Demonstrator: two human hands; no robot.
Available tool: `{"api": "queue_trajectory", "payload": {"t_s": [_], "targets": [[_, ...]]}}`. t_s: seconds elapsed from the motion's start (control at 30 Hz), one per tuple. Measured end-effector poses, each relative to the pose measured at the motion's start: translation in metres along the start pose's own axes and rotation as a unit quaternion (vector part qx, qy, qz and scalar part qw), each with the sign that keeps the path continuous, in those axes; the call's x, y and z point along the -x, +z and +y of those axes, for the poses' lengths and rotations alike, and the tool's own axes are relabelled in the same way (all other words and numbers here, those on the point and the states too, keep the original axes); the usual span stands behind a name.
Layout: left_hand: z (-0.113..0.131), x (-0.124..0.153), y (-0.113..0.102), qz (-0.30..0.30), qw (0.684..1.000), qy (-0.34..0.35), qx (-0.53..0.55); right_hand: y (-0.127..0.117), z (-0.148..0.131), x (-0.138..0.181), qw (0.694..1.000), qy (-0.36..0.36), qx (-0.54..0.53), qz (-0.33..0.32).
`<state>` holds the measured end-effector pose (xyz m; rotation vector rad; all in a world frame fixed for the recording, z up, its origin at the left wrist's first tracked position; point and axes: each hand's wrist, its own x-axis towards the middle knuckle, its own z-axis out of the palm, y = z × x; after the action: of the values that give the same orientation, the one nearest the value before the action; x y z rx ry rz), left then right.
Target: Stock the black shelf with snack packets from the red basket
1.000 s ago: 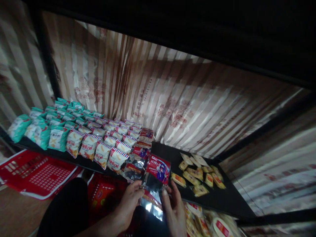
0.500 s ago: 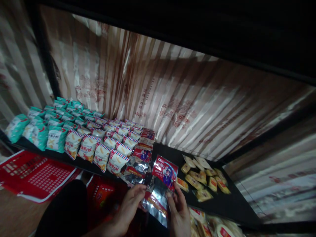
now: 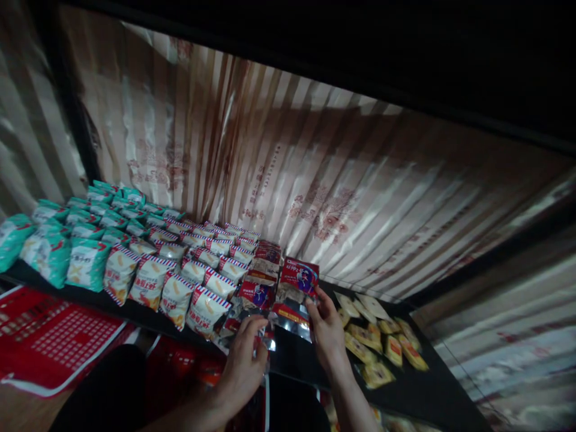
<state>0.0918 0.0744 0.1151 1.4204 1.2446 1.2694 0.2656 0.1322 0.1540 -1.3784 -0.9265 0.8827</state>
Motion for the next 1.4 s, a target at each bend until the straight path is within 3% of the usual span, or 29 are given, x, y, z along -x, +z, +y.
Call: {"api": "queue_trajectory", "payload": {"t_s": [0.17, 0.33, 0.5, 0.67, 0.9, 1.4], "targets": [[-0.011, -0.004, 0.007, 0.002, 1.000, -0.005, -0.010, 0.028, -0.011, -0.046, 0.997, -0.027, 0.067, -0.018], [-0.018, -0.004, 0.003, 0.007, 0.998, 0.028, -0.054, 0.051, -0.010, -0.059, 0.996, -0.039, 0.062, -0.041], [-0.024, -0.003, -0.009, 0.029, 0.990, 0.070, -0.115, 0.053, -0.003, -0.048, 0.997, -0.056, 0.055, -0.024], [-0.027, 0.017, -0.014, 0.044, 0.980, 0.091, -0.171, 0.050, 0.009, -0.024, 0.991, -0.066, 0.108, -0.054], [-0.049, 0.038, -0.009, 0.031, 0.942, 0.212, -0.258, 0.059, 0.019, 0.001, 0.962, -0.124, 0.228, -0.089], [-0.056, 0.040, -0.016, 0.032, 0.925, 0.240, -0.294, 0.054, 0.029, 0.024, 0.964, -0.133, 0.212, -0.089]]}}
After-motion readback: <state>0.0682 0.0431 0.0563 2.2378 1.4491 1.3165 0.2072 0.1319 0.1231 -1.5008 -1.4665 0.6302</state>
